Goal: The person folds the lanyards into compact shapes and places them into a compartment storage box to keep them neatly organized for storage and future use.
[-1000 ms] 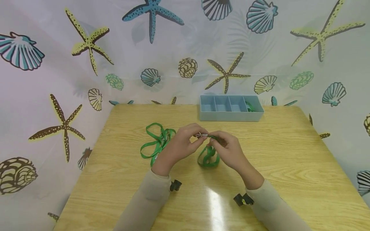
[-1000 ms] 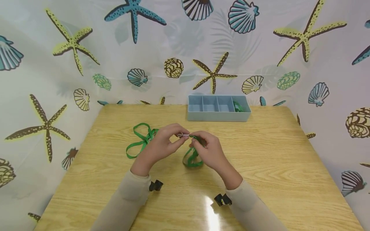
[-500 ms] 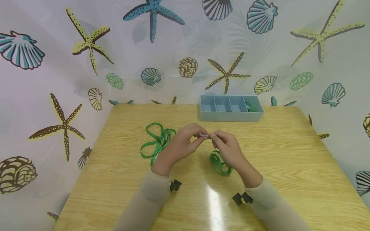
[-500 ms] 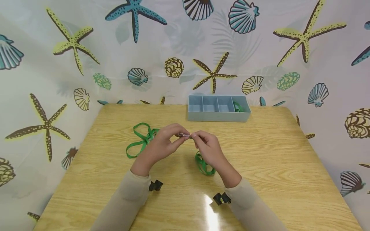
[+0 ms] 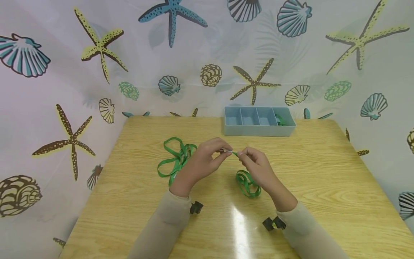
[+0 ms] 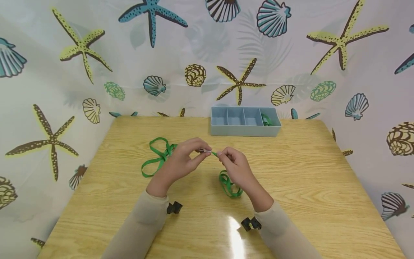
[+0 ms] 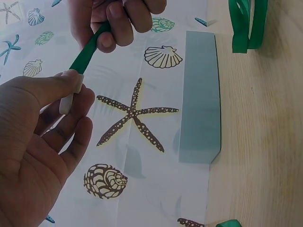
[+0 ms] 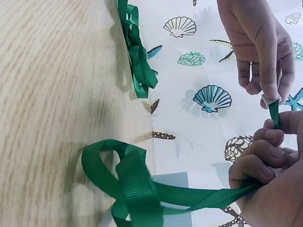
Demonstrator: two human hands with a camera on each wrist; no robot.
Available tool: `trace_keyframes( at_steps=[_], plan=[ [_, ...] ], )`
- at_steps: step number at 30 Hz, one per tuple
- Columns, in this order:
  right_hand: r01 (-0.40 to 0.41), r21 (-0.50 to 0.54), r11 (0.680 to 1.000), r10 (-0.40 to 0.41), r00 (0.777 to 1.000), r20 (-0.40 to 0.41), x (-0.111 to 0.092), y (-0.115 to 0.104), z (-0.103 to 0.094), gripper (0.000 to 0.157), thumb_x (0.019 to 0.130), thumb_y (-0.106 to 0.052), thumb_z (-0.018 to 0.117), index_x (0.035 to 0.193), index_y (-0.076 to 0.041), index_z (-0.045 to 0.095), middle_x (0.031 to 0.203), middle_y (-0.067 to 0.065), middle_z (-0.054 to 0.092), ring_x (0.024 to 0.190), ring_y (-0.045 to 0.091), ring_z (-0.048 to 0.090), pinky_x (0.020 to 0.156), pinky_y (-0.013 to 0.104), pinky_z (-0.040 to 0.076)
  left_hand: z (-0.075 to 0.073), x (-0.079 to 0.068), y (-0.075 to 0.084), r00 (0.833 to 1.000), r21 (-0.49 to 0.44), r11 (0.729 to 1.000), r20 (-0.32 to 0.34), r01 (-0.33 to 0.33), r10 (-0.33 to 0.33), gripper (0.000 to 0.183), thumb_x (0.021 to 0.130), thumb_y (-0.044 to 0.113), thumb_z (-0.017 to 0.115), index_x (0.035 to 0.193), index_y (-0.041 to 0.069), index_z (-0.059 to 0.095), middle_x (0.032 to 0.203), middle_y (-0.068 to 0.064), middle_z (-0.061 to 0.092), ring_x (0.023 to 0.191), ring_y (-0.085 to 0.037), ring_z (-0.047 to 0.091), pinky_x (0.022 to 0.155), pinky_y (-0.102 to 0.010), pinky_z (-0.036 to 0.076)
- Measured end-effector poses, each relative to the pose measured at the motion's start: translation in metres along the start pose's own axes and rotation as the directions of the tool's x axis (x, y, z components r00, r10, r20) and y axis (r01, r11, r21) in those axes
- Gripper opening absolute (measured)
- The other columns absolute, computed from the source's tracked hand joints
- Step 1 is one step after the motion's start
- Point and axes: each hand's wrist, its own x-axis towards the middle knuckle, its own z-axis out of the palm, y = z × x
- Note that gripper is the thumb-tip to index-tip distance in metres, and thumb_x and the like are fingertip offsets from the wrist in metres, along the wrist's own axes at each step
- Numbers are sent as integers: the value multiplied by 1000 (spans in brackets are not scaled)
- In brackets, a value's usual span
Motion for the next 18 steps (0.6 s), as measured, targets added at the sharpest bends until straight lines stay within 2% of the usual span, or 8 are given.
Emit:
trace_keyframes(
  at_steps=[7, 15, 18],
  plan=[
    [4, -12, 1000, -4, 1000, -12, -2, 4, -6, 34, 114, -27, 51, 89, -4, 59, 66, 1, 44, 55, 11, 34, 54, 28, 36, -3, 0, 1, 1000, 5, 1000, -15, 10, -10, 11, 103, 9, 70, 113, 9, 75, 110, -1, 72, 100, -11, 67, 91, -32, 60],
    [23, -19, 1000, -23, 1000, -5, -5, 1, -14, 36, 114, -26, 52, 85, -4, 55, 63, -1, 40, 53, 14, 33, 54, 30, 37, -3, 0, 0, 996, 18, 1000, -93, -6, 8, 13, 101, 6, 72, 114, 6, 75, 110, -4, 73, 98, -14, 69, 87, -36, 61],
    [18, -28, 999, -19, 1000, -14, -7, 2, -17, 39, 113, -26, 53, 84, -1, 54, 63, 0, 40, 54, 14, 34, 54, 30, 37, -4, 0, -2, 994, 19, 1000, -104, -12, 14, 13, 102, 6, 71, 114, 7, 75, 110, -4, 73, 98, -13, 70, 86, -34, 61]
  ],
)
